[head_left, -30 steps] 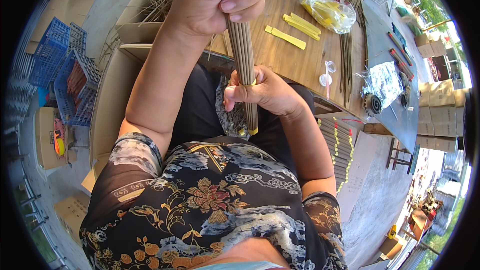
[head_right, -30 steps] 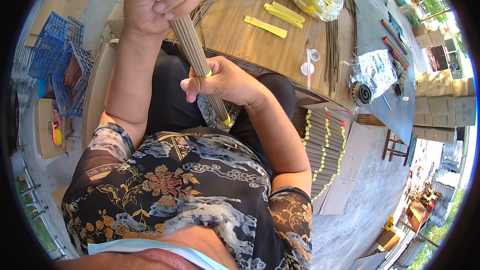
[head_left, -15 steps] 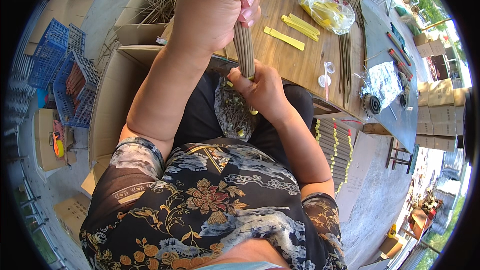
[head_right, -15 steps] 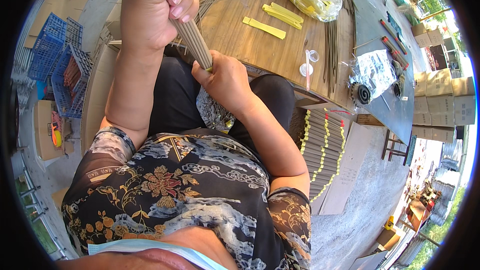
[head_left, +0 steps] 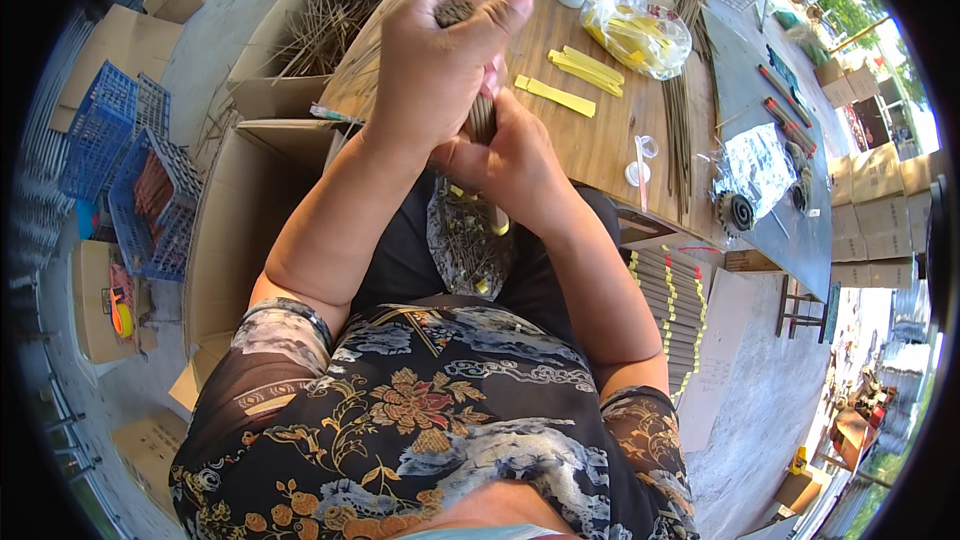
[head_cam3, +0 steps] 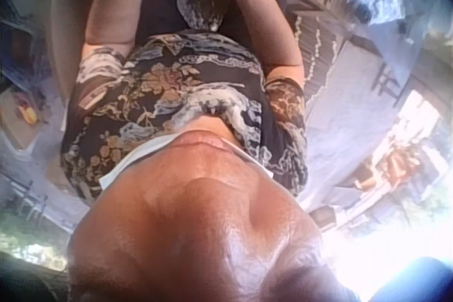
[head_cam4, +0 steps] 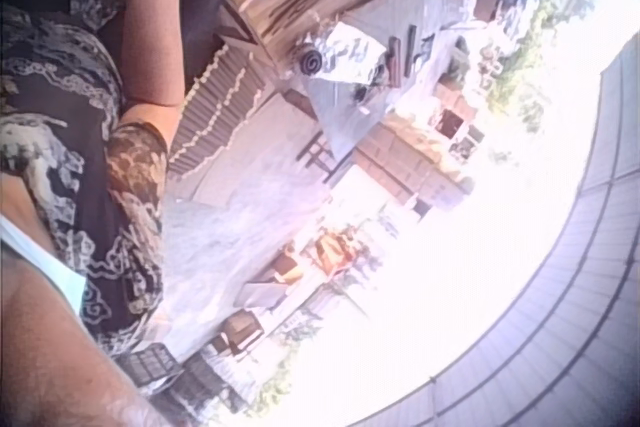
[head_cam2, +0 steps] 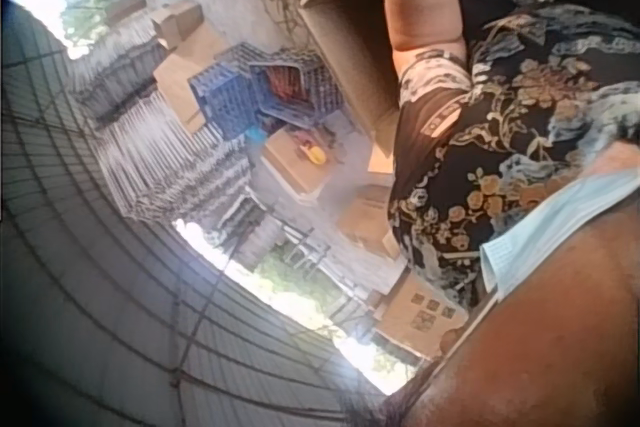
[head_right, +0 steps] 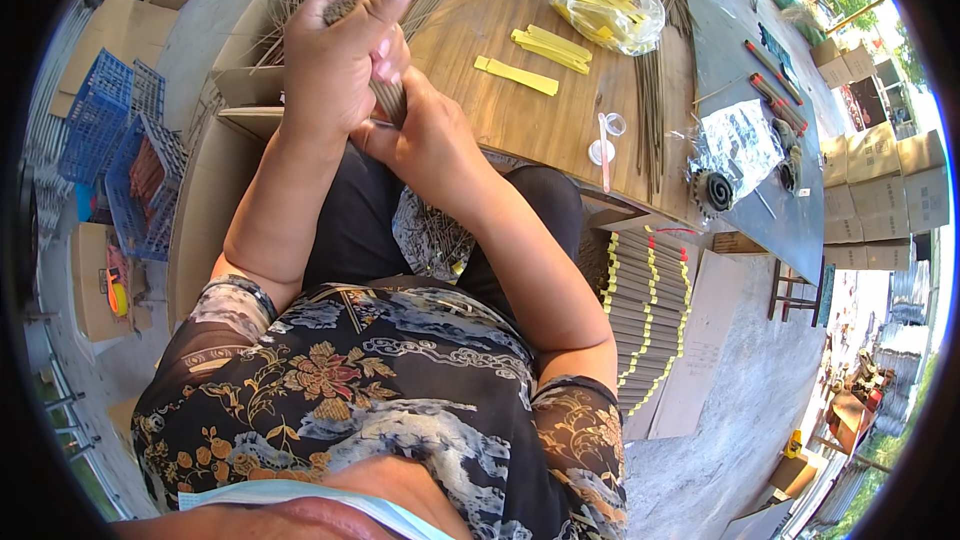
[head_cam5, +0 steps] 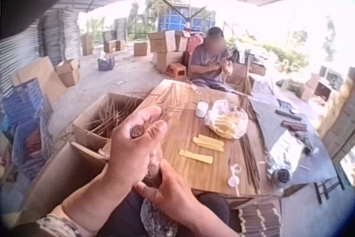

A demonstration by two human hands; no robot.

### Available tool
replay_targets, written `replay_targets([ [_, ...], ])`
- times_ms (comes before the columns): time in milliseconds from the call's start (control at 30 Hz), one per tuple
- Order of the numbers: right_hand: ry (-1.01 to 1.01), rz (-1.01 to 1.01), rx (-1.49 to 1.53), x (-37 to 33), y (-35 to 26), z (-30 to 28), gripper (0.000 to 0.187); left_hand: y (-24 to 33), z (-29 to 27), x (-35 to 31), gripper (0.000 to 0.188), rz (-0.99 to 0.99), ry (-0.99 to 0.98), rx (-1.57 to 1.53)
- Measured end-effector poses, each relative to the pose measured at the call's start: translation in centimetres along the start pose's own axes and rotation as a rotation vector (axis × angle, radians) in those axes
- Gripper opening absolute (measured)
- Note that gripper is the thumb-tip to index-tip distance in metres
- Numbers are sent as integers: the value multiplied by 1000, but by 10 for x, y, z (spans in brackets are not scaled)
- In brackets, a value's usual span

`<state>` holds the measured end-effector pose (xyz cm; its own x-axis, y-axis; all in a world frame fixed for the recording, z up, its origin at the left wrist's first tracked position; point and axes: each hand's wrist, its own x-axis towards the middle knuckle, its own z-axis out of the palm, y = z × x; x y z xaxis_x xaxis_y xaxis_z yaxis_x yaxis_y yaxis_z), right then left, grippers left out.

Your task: The person gathers thin sticks from a cardboard box and wraps the ends with yellow tape. They repeatedly pick up bundles, align them, and apply tape to secure the ends, then place the finished bundles back into the box.

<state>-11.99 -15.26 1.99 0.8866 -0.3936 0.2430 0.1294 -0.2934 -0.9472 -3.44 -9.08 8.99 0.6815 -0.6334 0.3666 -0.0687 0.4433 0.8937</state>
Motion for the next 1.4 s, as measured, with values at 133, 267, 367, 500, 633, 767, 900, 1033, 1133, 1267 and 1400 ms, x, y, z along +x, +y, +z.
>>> replay_targets([
  [133, -236, 163, 384, -2, -14, 2, 17, 3, -14, -3, 45, -118, -331, -257],
  [267, -284, 205, 414, -6, -22, 3, 19, 3, -23, 0, 48, -133, -481, -417],
  [367, -31, 0, 197, -3, 7, 16, 15, 1, -18, 1, 50, -157, -371, -311],
  [500, -21, -53, 183, -6, 4, 21, 15, -1, -18, -3, 58, -152, -301, -247],
  [633, -92, 122, 151, -11, -14, 11, 12, -1, -28, -1, 83, -70, -520, -381],
  [767, 51, 21, 145, -11, -4, 14, 11, -10, -28, -8, 99, -18, -456, -165],
  [900, 123, -261, -30, -8, 11, 16, 15, -16, -19, -31, 85, -11, -253, 266],
  [1033, 211, -268, -207, -10, 9, 19, 24, -12, -6, -37, 53, 17, -85, 290],
  [1133, 246, -286, -170, -8, 7, 21, 25, -9, -1, -37, 43, 37, -79, 163],
  [1267, 242, -376, -83, -9, 8, 20, 29, 2, 2, -39, 36, 87, -170, 264],
  [1400, 130, -475, -33, -11, -27, 15, 42, 7, 6, -35, 36, 422, -146, 430],
])
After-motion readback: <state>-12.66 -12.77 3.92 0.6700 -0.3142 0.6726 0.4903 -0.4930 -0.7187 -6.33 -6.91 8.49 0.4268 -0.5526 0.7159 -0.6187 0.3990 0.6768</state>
